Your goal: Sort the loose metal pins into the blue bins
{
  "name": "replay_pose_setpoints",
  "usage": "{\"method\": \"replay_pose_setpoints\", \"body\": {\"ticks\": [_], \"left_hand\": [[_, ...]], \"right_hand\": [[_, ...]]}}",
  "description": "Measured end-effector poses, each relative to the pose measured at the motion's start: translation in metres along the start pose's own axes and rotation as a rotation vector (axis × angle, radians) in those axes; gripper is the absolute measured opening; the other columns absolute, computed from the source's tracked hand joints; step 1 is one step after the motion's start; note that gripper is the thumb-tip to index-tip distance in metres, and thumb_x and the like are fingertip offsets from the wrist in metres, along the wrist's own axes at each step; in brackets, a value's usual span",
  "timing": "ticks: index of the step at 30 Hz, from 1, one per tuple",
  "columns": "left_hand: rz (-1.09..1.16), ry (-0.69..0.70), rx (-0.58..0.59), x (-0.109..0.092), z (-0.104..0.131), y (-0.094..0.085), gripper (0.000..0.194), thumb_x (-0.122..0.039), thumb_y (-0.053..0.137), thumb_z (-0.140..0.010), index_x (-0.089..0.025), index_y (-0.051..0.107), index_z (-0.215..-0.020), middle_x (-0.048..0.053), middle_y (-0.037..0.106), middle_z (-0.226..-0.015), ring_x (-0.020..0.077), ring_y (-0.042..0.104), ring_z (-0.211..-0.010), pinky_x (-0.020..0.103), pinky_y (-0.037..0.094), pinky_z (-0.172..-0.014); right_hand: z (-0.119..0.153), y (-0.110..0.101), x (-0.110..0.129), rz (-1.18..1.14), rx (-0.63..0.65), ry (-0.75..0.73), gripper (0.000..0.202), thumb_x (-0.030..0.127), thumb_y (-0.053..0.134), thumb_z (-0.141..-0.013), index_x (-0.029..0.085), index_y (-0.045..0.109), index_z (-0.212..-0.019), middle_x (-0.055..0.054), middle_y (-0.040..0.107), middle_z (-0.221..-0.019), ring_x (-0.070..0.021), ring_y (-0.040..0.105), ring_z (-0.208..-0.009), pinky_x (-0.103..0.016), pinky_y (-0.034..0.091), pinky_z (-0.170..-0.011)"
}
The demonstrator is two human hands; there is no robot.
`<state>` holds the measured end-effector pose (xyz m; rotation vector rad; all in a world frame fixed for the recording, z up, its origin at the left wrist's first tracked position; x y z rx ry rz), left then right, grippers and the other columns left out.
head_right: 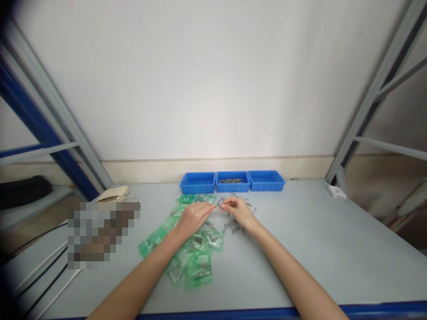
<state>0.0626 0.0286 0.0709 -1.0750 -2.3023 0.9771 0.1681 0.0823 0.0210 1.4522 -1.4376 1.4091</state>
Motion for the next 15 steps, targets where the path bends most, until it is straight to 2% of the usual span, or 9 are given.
{"method": "replay_pose_setpoints", "body": {"ticks": [6,12,15], "left_hand": [[0.069,-0.119,0.037,0.010,-0.001,0.000,0.032,-0.026,0.031,-0.094,-0.016,0.059,-0.084,0.003,0.065,-0.077,0.0141,0.062,-0.073,0.025,0.047,-0.066],[0.052,-0.156,0.133,0.013,0.001,0.013,0.035,-0.029,0.026,-0.095,-0.016,0.055,-0.080,0.003,0.063,-0.074,0.0143,0.060,-0.069,0.024,0.044,-0.063],[0.056,-0.172,0.157,0.013,0.001,0.015,0.036,-0.030,0.025,-0.095,-0.016,0.054,-0.078,0.003,0.062,-0.071,0.0140,0.059,-0.066,0.023,0.042,-0.060]], "right_hand": [[0.010,-0.005,0.026,0.336,-0.131,-0.133,0.020,0.041,0.060,-0.073,0.022,0.065,-0.076,-0.003,0.066,-0.079,-0.0173,0.057,-0.073,-0.031,0.042,-0.073],[0.015,-0.005,0.037,0.467,-0.148,-0.224,0.021,0.040,0.055,-0.079,0.023,0.064,-0.088,-0.002,0.067,-0.090,-0.0168,0.057,-0.073,-0.031,0.040,-0.076],[0.016,-0.004,0.038,0.540,-0.148,-0.236,0.020,0.040,0.055,-0.080,0.023,0.065,-0.085,-0.002,0.067,-0.087,-0.0175,0.057,-0.074,-0.033,0.037,-0.081]]}}
Point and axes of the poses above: each hand's wrist, its own z-axis away from the middle knuckle, its own y-axis out of the palm, x = y × z, the point moved 10 cm from there along -z, towards the middle knuckle
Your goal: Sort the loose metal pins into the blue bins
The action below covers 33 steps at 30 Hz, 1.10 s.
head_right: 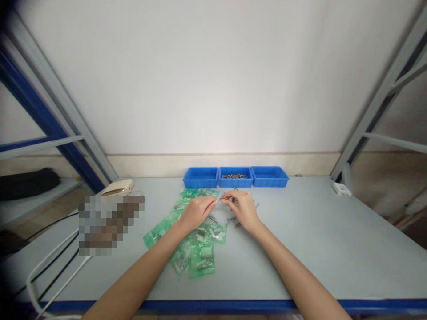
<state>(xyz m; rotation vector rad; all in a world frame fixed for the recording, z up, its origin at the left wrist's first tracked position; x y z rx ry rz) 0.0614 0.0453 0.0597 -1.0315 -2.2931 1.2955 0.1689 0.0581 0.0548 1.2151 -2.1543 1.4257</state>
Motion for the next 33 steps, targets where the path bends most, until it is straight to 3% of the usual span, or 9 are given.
{"method": "replay_pose_setpoints", "body": {"ticks": [9,15,19,24,30,33], "left_hand": [[0.018,0.031,0.012,-0.003,0.000,-0.001,0.034,-0.030,0.026,-0.095,-0.017,0.057,-0.089,0.003,0.066,-0.080,0.0139,0.062,-0.072,0.023,0.043,-0.063],[0.035,0.043,0.017,-0.002,0.001,0.000,0.035,-0.030,0.028,-0.094,-0.017,0.058,-0.081,0.003,0.064,-0.073,0.0142,0.060,-0.067,0.023,0.042,-0.061],[0.046,0.041,0.025,-0.003,0.000,0.000,0.037,-0.030,0.027,-0.094,-0.017,0.056,-0.075,0.003,0.062,-0.069,0.0135,0.059,-0.066,0.022,0.040,-0.060],[0.009,0.022,0.048,-0.002,0.000,0.003,0.036,-0.029,0.028,-0.094,-0.016,0.056,-0.076,0.002,0.062,-0.068,0.0132,0.059,-0.064,0.022,0.039,-0.059],[0.037,-0.001,0.063,0.001,0.002,0.008,0.031,-0.031,0.029,-0.095,-0.017,0.057,-0.091,0.003,0.065,-0.080,0.0137,0.061,-0.072,0.023,0.043,-0.063],[0.035,0.018,0.065,-0.001,0.003,0.008,0.033,-0.029,0.026,-0.095,-0.017,0.057,-0.091,0.004,0.065,-0.082,0.0143,0.062,-0.076,0.024,0.044,-0.066]], "right_hand": [[0.000,0.009,0.002,-0.165,0.082,0.032,0.033,0.040,0.040,-0.087,0.020,0.061,-0.072,-0.002,0.063,-0.071,-0.0161,0.057,-0.070,-0.028,0.040,-0.069],[0.000,0.011,0.004,-0.183,0.087,-0.028,0.021,0.040,0.055,-0.079,0.022,0.063,-0.084,-0.002,0.066,-0.081,-0.0167,0.058,-0.072,-0.029,0.042,-0.072],[0.001,0.013,0.005,-0.140,0.099,-0.037,0.023,0.040,0.052,-0.081,0.022,0.064,-0.076,-0.002,0.066,-0.075,-0.0173,0.058,-0.071,-0.030,0.043,-0.071],[0.002,0.010,0.005,-0.186,0.088,-0.021,0.021,0.039,0.052,-0.082,0.022,0.064,-0.089,-0.001,0.066,-0.076,-0.0163,0.059,-0.073,-0.029,0.042,-0.074],[0.004,0.024,0.002,-0.323,0.217,0.038,0.042,0.050,0.039,-0.085,0.019,0.057,-0.063,-0.002,0.060,-0.065,-0.0154,0.055,-0.066,-0.027,0.041,-0.069],[0.006,0.031,0.002,-0.391,0.268,0.064,0.048,0.053,0.033,-0.086,0.019,0.054,-0.059,-0.002,0.058,-0.061,-0.0148,0.053,-0.063,-0.028,0.042,-0.068]]}}
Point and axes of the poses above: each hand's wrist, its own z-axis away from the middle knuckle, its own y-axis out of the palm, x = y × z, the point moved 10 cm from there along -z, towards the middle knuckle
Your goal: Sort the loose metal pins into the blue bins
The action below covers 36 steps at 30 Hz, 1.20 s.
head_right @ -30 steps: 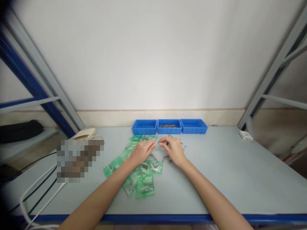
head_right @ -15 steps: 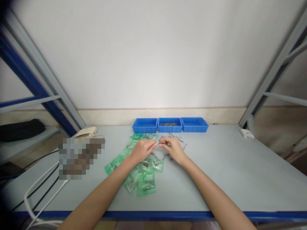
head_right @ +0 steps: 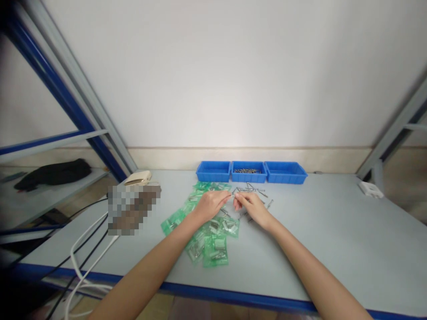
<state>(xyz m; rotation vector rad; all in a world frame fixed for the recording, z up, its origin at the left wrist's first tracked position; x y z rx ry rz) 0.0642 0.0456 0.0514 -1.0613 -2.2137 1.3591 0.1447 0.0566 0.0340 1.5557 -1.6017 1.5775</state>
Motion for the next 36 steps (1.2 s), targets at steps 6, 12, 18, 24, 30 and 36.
{"method": "replay_pose_setpoints", "body": {"ticks": [6,12,18,24,30,36], "left_hand": [[-0.019,0.033,-0.021,-0.005,0.000,-0.004,0.035,-0.028,0.027,-0.095,-0.016,0.057,-0.082,0.003,0.064,-0.075,0.0132,0.061,-0.070,0.023,0.043,-0.064],[-0.028,0.032,-0.012,-0.006,0.001,0.000,0.034,-0.032,0.027,-0.095,-0.016,0.057,-0.092,0.003,0.065,-0.076,0.0142,0.062,-0.071,0.023,0.043,-0.063],[-0.011,0.020,-0.007,-0.006,0.000,-0.002,0.031,-0.028,0.029,-0.094,-0.017,0.057,-0.087,0.003,0.066,-0.077,0.0134,0.062,-0.072,0.023,0.043,-0.065],[-0.027,0.006,-0.008,-0.006,0.000,-0.001,0.033,-0.027,0.028,-0.094,-0.016,0.056,-0.081,0.003,0.064,-0.071,0.0139,0.062,-0.067,0.022,0.042,-0.061],[-0.031,-0.025,0.021,-0.003,-0.001,0.003,0.030,-0.033,0.028,-0.095,-0.017,0.054,-0.097,0.002,0.066,-0.075,0.0136,0.063,-0.070,0.021,0.042,-0.060],[-0.073,-0.010,0.034,-0.003,-0.001,0.005,0.031,-0.028,0.030,-0.094,-0.017,0.057,-0.084,0.002,0.065,-0.073,0.0143,0.062,-0.068,0.022,0.040,-0.059]], "right_hand": [[0.000,-0.013,0.000,-0.003,-0.114,0.003,0.032,0.050,0.052,-0.076,0.020,0.061,-0.086,-0.002,0.063,-0.074,-0.0158,0.055,-0.067,-0.028,0.044,-0.065],[0.000,-0.015,-0.001,0.055,-0.123,-0.005,0.034,0.049,0.048,-0.079,0.019,0.061,-0.068,-0.003,0.060,-0.065,-0.0163,0.053,-0.063,-0.028,0.042,-0.063],[0.001,-0.012,-0.001,0.094,-0.101,0.002,0.034,0.049,0.044,-0.082,0.020,0.060,-0.074,-0.002,0.061,-0.069,-0.0150,0.052,-0.061,-0.028,0.042,-0.063],[0.001,-0.019,0.001,0.125,-0.141,-0.013,0.023,0.042,0.056,-0.075,0.020,0.062,-0.082,-0.004,0.064,-0.077,-0.0172,0.055,-0.070,-0.029,0.042,-0.068],[0.002,-0.010,0.004,0.156,-0.067,-0.030,0.035,0.043,0.040,-0.086,0.018,0.059,-0.068,-0.002,0.060,-0.066,-0.0143,0.052,-0.062,-0.028,0.041,-0.064],[0.001,-0.017,0.006,0.116,-0.132,-0.057,0.023,0.039,0.057,-0.077,0.019,0.061,-0.088,-0.001,0.064,-0.077,-0.0142,0.055,-0.066,-0.027,0.042,-0.064]]}}
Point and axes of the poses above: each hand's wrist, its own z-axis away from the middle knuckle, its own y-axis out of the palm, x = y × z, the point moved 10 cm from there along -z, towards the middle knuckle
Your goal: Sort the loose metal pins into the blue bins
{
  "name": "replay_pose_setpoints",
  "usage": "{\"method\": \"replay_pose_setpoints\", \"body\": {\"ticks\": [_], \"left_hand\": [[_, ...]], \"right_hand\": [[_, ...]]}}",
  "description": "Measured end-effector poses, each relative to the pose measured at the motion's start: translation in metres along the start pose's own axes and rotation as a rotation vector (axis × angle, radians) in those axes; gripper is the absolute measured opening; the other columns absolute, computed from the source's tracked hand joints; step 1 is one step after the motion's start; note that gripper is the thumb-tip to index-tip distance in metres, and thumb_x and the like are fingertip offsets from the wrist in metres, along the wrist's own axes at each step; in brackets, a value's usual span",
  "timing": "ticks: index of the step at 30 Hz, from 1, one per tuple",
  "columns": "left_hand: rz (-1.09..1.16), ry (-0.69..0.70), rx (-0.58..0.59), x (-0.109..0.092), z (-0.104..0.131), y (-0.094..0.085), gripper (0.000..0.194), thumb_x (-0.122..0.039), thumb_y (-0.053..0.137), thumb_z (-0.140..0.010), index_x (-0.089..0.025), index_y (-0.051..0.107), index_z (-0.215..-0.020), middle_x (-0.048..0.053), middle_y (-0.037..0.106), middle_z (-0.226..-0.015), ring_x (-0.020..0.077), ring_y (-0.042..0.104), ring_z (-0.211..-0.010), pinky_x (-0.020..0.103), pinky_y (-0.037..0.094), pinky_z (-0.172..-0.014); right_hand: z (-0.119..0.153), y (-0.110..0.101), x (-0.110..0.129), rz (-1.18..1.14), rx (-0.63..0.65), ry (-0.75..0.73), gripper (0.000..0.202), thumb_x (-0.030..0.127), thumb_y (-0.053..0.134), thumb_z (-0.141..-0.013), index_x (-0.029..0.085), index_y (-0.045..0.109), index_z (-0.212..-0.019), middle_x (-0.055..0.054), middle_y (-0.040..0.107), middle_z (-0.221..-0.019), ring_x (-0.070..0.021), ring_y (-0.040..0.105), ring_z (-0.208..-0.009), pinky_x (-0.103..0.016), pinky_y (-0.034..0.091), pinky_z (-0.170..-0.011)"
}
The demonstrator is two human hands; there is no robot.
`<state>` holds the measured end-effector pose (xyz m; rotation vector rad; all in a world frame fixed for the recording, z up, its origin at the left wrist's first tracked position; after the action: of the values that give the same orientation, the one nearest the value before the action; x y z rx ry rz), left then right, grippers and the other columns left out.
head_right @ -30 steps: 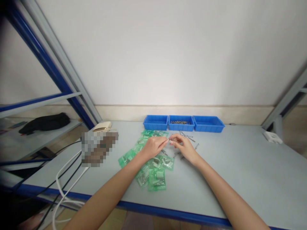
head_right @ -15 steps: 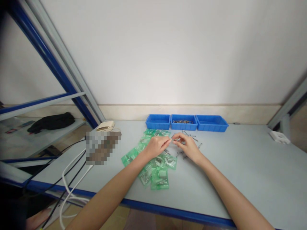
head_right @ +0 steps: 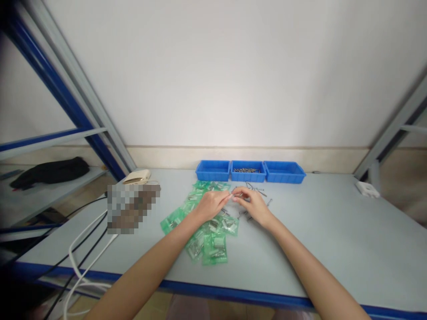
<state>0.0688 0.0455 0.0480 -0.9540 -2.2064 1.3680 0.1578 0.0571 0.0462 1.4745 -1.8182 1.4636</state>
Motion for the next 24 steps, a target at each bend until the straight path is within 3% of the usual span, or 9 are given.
{"method": "replay_pose_setpoints", "body": {"ticks": [6,10,14,17,20,24], "left_hand": [[0.037,-0.039,-0.009,0.005,-0.001,-0.002,0.041,-0.033,0.030,-0.094,-0.016,0.059,-0.071,0.002,0.063,-0.065,0.0141,0.059,-0.064,0.022,0.037,-0.059],[0.106,-0.141,-0.050,0.021,-0.002,-0.006,0.050,-0.036,0.026,-0.095,-0.016,0.061,-0.064,0.003,0.064,-0.064,0.0151,0.060,-0.065,0.024,0.037,-0.063],[0.155,-0.270,-0.061,0.040,-0.002,-0.006,0.054,-0.038,0.025,-0.094,-0.016,0.061,-0.061,0.002,0.064,-0.061,0.0145,0.059,-0.063,0.024,0.036,-0.063],[0.186,-0.309,-0.048,0.047,-0.001,-0.006,0.053,-0.038,0.026,-0.094,-0.017,0.062,-0.061,0.002,0.064,-0.060,0.0139,0.059,-0.061,0.023,0.036,-0.063],[0.216,-0.332,-0.052,0.048,0.000,-0.010,0.053,-0.038,0.026,-0.094,-0.017,0.062,-0.062,0.001,0.064,-0.059,0.0134,0.059,-0.060,0.023,0.036,-0.062],[0.242,-0.332,-0.058,0.045,-0.001,-0.013,0.053,-0.038,0.025,-0.094,-0.017,0.063,-0.063,0.001,0.064,-0.059,0.0132,0.059,-0.060,0.023,0.036,-0.062]], "right_hand": [[0.000,0.002,-0.001,0.127,0.003,-0.071,0.028,0.040,0.048,-0.084,0.020,0.062,-0.070,-0.001,0.065,-0.071,-0.0150,0.057,-0.068,-0.027,0.041,-0.068],[-0.021,-0.004,-0.016,0.259,-0.044,-0.019,0.037,0.041,0.040,-0.087,0.019,0.062,-0.068,0.000,0.065,-0.068,-0.0139,0.058,-0.064,-0.025,0.041,-0.062],[-0.066,-0.038,-0.022,0.410,-0.163,0.042,0.041,0.041,0.035,-0.089,0.019,0.065,-0.072,-0.003,0.067,-0.077,-0.0158,0.059,-0.076,-0.027,0.042,-0.072],[-0.087,-0.073,-0.022,0.529,-0.296,0.089,0.031,0.040,0.043,-0.086,0.021,0.068,-0.083,-0.007,0.062,-0.107,-0.0242,0.050,-0.103,-0.037,0.036,-0.085],[-0.080,-0.092,-0.028,0.693,-0.358,0.130,0.026,0.035,0.048,-0.083,0.027,0.064,-0.102,-0.006,0.051,-0.126,-0.0275,0.041,-0.114,-0.044,0.031,-0.088],[-0.045,-0.075,-0.045,0.727,-0.172,0.094,0.021,0.033,0.048,-0.084,0.030,0.066,-0.094,-0.003,0.059,-0.109,-0.0229,0.048,-0.101,-0.039,0.033,-0.082]]}}
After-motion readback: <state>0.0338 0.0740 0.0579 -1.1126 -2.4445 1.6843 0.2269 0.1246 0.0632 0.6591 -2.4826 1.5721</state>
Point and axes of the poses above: each hand's wrist, its own z-axis away from the middle knuckle, its own y-axis out of the palm, x = y × z, the point moved 10 cm from there along -z, towards the middle knuckle
